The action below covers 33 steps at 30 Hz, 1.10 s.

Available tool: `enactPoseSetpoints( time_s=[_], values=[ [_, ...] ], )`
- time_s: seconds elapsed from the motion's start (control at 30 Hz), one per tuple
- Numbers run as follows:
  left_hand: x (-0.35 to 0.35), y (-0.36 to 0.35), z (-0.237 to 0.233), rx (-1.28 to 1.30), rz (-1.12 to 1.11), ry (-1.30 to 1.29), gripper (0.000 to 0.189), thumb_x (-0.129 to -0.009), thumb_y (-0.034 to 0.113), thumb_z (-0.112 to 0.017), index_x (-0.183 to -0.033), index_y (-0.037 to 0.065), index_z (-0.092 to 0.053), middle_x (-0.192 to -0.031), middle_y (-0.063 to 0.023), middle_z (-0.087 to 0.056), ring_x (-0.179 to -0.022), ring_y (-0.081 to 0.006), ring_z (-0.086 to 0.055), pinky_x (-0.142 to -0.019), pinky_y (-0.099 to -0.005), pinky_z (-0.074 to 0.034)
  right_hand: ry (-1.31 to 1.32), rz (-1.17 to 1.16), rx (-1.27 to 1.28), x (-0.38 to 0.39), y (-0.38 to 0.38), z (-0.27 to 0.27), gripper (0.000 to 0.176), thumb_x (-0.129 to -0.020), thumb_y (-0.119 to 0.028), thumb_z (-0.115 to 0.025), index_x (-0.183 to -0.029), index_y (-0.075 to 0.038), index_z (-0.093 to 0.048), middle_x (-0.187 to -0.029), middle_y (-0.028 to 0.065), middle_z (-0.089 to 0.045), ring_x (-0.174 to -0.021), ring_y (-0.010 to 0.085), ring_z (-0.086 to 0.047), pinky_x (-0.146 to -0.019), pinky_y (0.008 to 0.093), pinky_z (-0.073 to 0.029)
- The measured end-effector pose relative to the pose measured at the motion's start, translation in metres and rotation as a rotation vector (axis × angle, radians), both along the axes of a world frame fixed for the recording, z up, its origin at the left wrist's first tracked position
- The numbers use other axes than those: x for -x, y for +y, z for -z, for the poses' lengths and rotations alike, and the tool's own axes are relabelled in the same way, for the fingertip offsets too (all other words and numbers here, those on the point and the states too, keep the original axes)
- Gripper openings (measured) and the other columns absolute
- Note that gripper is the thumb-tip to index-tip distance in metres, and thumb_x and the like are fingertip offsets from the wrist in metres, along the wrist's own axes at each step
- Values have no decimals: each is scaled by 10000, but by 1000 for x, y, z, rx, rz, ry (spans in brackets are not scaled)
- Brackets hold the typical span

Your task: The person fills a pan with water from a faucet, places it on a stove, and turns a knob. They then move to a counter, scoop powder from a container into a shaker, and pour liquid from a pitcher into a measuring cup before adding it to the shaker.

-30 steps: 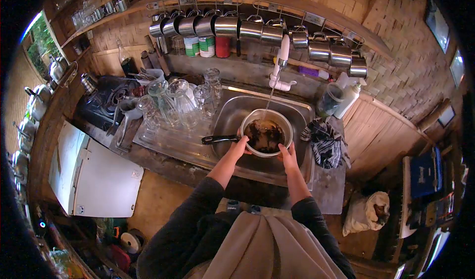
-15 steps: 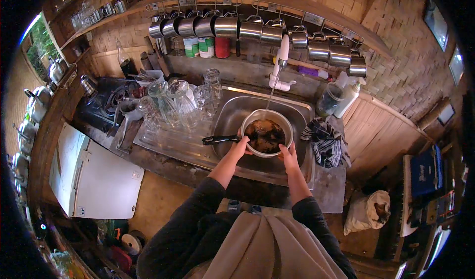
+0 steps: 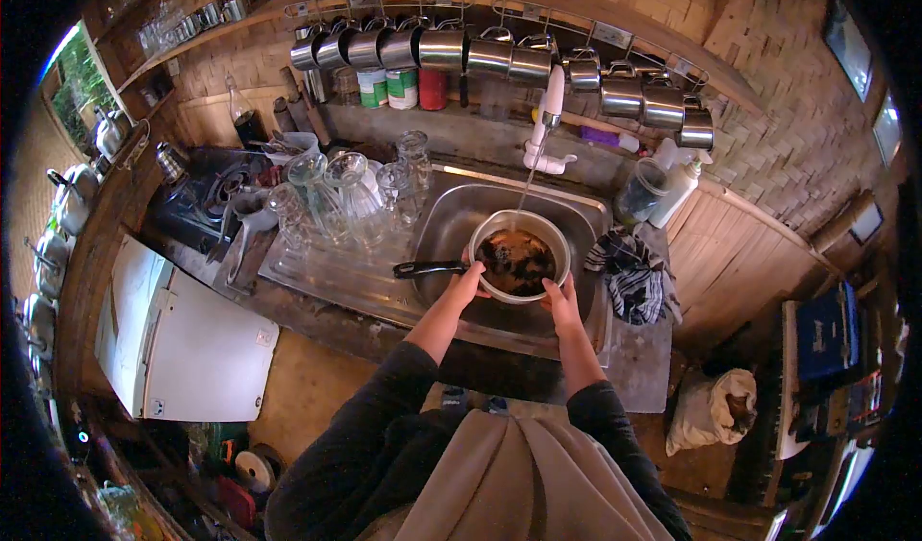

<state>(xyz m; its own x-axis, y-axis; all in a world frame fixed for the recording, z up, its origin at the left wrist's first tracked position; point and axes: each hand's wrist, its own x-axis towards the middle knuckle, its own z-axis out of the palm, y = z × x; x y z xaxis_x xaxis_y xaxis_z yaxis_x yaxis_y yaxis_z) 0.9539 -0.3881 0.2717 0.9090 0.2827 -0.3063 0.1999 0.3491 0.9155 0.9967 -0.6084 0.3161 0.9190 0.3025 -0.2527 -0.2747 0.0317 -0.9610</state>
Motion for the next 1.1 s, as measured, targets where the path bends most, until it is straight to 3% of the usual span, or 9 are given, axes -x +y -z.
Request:
enactPoseSetpoints(
  time_s=[0.17,0.5,0.57,0.7,0.77,1.1],
  values=[
    [-2,-1,2,32,-7,-54,494,-841,201,-443,-1307,177,-281,-1006,-171,-499,-656,-255,-595,-453,-326,-552,-65,3,-12,-2,2,4,633,-786,-324,-627,-1332,-193,-336,-1078,38,-544,-900,168,-543,-707,312,-427],
    [6,-4,-12,25,-79,-32,523,-824,187,-458,-1313,183,-272,-1005,-167,-495,-672,-260,-593,-448,-336,-551,-14,-7,-30,1,1,0,632,-778,-303,-645,-1326,-199,-347,-1018,29,-567,-815,141,-558,-702,298,-441],
    [8,-4,-14,-17,-57,-27,557,-853,264,-479,-1338,91,-267,-1224,-223,-393,-888,-380,-583,-586,-446,-584,-13,-11,-38,1,2,-1,625,-782,-296,-643,-1324,-200,-347,-1015,27,-567,-808,139,-558,-698,298,-442],
    [4,0,-9,30,-24,12,517,-845,244,-480,-1278,14,-316,-1136,-238,-466,-842,-362,-605,-577,-423,-589,-11,-2,-55,3,2,-3,603,-793,-279,-637,-1316,-202,-347,-1008,21,-568,-798,133,-562,-694,300,-443],
    [2,2,-6,49,3,9,560,-806,185,-457,-1329,215,-260,-1081,-173,-473,-775,-285,-596,-466,-361,-554,-17,-17,-37,1,2,-3,597,-795,-276,-636,-1314,-204,-348,-1013,20,-568,-808,133,-564,-691,297,-443],
    [5,0,-11,60,6,-9,569,-795,205,-444,-1330,234,-254,-1094,-154,-474,-801,-283,-584,-485,-375,-556,-54,9,-48,-1,3,5,583,-786,-251,-635,-1293,-195,-353,-993,31,-564,-803,135,-553,-675,292,-455]
  ],
)
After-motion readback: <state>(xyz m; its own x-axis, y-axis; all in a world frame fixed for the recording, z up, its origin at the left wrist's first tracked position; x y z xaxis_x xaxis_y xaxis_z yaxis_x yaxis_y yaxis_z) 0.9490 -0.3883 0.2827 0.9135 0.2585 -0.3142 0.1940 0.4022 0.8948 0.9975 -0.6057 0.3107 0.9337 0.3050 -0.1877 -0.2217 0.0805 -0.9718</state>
